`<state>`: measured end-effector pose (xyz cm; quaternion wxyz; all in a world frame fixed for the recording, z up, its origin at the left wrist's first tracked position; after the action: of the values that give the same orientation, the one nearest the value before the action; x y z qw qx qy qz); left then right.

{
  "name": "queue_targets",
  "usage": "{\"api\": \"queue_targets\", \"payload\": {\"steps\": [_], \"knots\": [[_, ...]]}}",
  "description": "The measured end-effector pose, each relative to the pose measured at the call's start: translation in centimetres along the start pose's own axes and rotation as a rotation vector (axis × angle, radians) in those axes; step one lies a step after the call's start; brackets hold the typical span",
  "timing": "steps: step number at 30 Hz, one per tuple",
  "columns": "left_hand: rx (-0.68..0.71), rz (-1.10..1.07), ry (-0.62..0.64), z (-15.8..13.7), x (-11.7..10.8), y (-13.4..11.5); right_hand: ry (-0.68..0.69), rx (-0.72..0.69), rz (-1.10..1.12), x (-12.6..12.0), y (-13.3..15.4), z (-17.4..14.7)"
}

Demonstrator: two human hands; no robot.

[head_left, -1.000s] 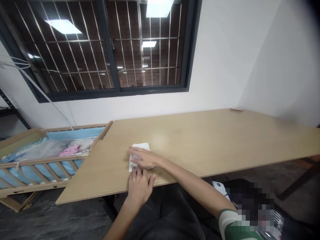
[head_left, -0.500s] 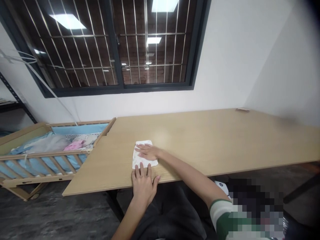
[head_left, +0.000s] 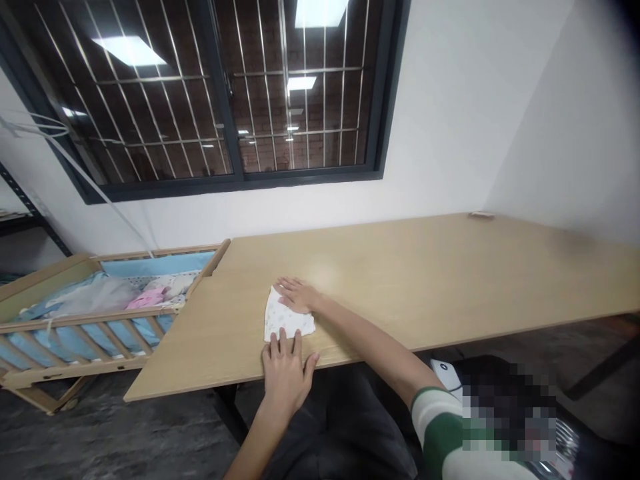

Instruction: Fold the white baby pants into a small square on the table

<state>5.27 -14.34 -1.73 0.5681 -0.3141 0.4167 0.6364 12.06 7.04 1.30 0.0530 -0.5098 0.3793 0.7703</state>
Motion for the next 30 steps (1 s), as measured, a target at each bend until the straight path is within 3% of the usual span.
{"api": "queue_targets", "payload": {"steps": [5, 10, 16, 22, 26, 30], "knots": [[0.091, -0.198, 0.019, 1.4, 1.1, 4.2, -0.171, -0.043, -0.051, -0.9, 3.2, -5.1], [0.131, -0.331, 0.004, 2.9, 2.1, 8.1, -0.101, -0.010, 0.033, -0.9, 6.1, -11.6], [0.127, -0.324, -0.063, 0.2, 1.8, 7.3, -0.118, 0.020, 0.069, 0.0, 8.5, -17.3], [0.254, -0.358, -0.108, -3.0, 0.8, 7.1, -0.116, -0.027, 0.059, 0.7, 9.2, -20.5], [0.238, -0.483, -0.076, -2.8, -0.2, 7.5, -0.148, 0.008, 0.123, -0.3, 9.8, -20.7], [0.111, -0.606, -0.034, -0.4, -1.2, 7.6, -0.244, 0.090, 0.223, -1.5, 9.9, -19.4]]}}
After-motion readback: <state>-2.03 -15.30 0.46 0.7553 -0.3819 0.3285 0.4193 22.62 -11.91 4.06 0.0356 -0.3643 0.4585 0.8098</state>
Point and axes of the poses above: each hand's wrist, its own z-axis towards the middle knuckle, its own x-axis out of the palm, y = z × x, the point moved 3 cm from there along z, towards the middle knuckle, and after that the axes turned 14 degrees about z, right-handed, at the moved point
